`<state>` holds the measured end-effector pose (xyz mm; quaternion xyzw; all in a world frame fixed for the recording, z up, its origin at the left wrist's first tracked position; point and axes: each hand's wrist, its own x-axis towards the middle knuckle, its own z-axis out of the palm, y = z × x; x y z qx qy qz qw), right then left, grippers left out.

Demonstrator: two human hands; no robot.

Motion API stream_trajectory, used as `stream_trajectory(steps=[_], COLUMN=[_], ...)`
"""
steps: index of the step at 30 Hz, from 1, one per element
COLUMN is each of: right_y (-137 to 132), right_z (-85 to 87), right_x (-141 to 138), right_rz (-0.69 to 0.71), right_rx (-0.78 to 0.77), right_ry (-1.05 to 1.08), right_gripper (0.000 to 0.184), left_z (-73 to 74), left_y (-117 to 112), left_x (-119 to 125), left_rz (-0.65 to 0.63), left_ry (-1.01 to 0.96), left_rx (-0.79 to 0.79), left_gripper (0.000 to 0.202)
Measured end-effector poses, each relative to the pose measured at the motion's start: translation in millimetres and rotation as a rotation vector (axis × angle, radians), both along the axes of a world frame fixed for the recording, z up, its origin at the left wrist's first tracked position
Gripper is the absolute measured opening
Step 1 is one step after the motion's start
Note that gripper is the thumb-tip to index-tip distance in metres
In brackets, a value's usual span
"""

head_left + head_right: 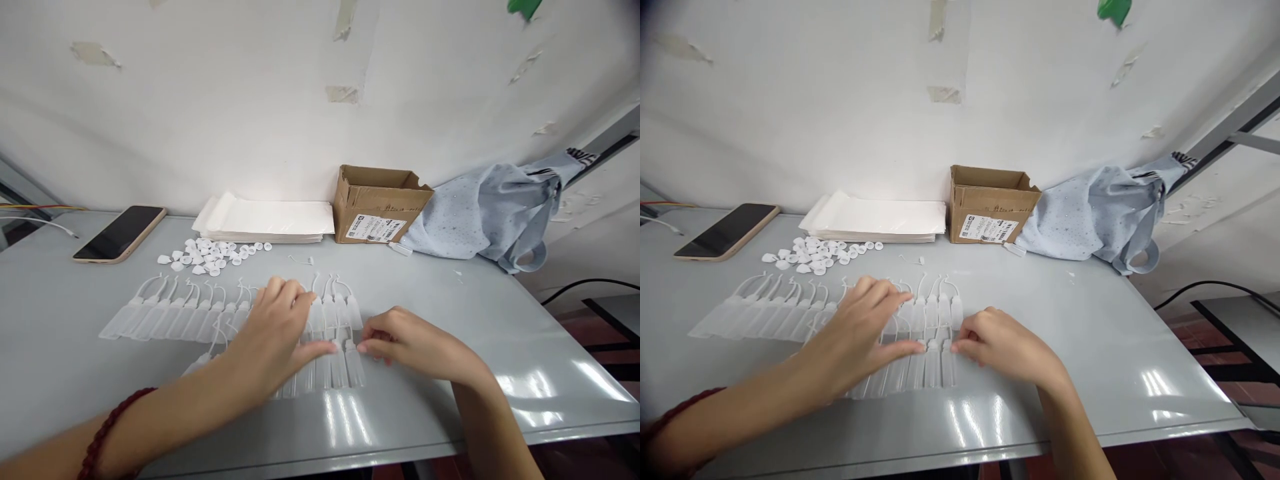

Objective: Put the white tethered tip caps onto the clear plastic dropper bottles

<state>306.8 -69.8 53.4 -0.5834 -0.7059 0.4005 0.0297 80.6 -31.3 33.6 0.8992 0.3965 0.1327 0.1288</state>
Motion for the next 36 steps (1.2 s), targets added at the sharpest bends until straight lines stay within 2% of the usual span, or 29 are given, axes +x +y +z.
stream_trajectory(steps=[3, 5, 8, 11, 13, 16, 19, 23, 28, 33, 34, 36], right_y=[7, 15, 30, 45, 53, 66, 77, 89, 93, 92, 92, 92], right_z=[-3.0, -12.0, -32.4, -53.0, -64.6, -79.4, -91.9, -102.9, -104.4, -104.3, -104.5, -104.1], right_x=[11, 20, 36, 53, 64, 79, 87, 92, 94, 96, 97, 97], right_rz=[-0.148, -0.304, -0.559, -0.669, -0.689, -0.668, -0.583, -0.494, -0.521, -0.573, -0.574, -0.573], right_rx=[0.061, 0.186, 0.540, 0.736, 0.822, 0.899, 0.935, 0.944, 0.973, 0.974, 0.968, 0.957], right_ry=[0.109, 0.152, 0.050, -0.055, -0.110, -0.173, -0.221, -0.265, -0.310, -0.312, -0.303, -0.273], right_gripper=[0.030, 0.032, 0.027, 0.024, 0.026, 0.031, 0.035, 0.035, 0.039, 0.036, 0.035, 0.032], left_z=[2.7, 1.5, -3.6, -10.1, -14.6, -20.9, -24.3, -20.4, -2.7, 23.0, 27.5, 34.0], left_y=[30, 54, 88, 110, 117, 121, 123, 123, 116, 95, 89, 76], left_x=[-5, -8, -5, 6, 15, 26, 29, 26, 14, -3, -7, -13], left_rz=[0.070, 0.089, 0.032, -0.023, -0.064, -0.105, -0.111, -0.098, -0.013, 0.072, 0.081, 0.145], left_ry=[0.026, 0.057, 0.087, 0.083, 0.078, 0.066, 0.048, 0.003, -0.131, -0.305, -0.349, -0.505], left_rx=[-0.020, -0.077, -0.094, -0.063, -0.056, -0.061, -0.070, -0.080, -0.067, -0.116, -0.156, -0.360], left_gripper=[0.053, 0.055, 0.044, 0.031, 0.026, 0.026, 0.026, 0.022, 0.020, 0.026, 0.026, 0.024])
